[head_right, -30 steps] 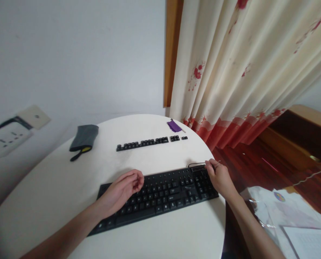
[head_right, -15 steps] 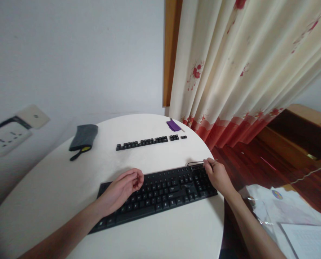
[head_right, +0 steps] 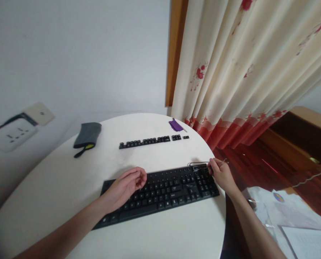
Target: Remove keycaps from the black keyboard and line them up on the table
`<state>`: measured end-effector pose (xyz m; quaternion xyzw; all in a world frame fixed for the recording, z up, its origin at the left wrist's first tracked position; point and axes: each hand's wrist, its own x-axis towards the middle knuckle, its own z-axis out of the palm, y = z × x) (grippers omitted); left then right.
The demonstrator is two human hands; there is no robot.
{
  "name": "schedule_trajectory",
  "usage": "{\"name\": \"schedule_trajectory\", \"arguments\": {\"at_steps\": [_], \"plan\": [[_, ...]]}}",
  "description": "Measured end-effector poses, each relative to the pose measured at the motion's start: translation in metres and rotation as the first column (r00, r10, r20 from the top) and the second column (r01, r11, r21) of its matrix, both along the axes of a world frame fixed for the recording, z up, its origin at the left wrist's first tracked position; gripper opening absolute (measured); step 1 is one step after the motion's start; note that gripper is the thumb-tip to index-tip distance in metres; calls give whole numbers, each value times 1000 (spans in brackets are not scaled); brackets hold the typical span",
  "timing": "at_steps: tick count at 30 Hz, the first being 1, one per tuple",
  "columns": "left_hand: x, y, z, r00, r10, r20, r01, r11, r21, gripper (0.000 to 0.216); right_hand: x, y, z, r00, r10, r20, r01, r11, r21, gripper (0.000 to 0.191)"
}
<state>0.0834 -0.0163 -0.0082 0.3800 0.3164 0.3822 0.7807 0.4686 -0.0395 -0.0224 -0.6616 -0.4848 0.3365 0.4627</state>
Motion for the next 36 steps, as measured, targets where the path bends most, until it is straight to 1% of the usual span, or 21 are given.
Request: {"name": "schedule_trajectory", "arguments": {"at_steps": [6,11,13,16,18,21,24,26,29,32,36], "plan": [[0,-1,0,1000,-4,10,4,1000,0,18,2,0,-3,1000,-2,6,2,1000,9,44],[0,-2,0,1000,7,16,-7,1000,0,17,0,-2,0,988,-134,-76,136,991,14,43],[0,-2,1,1000,1,13,-1,1000,3,17,-4,-3,6,986,-144,-82,148,988,48,41],[0,-3,3,1000,-6,-17,7,1000,28,16,-24,-4,25,990,-132,-47,138,980,145,39],[0,-3,5,999,-8,-51,11,998,60,15,-48,-3,42,997,-80,-16,81,977,195,39],[1,-5,7,995,2,-95,6,996,91,20,-96,0,62,998,60,-21,-53,974,221,40],[0,-6,6,997,21,-76,-15,997,79,33,-144,6,71,974,225,-37,-209,947,245,40],[0,-6,3,999,-8,-39,11,997,78,41,-170,10,70,953,298,-51,-275,925,263,39],[-2,-5,-3,1000,-11,25,10,998,57,44,-195,13,62,927,359,-112,-320,909,267,38],[-1,-5,-5,999,-2,38,0,999,40,41,-207,11,52,910,377,-170,-329,909,255,38],[1,-6,-2,1000,8,7,-8,999,47,28,-208,4,41,905,384,-182,-340,911,233,37]]}}
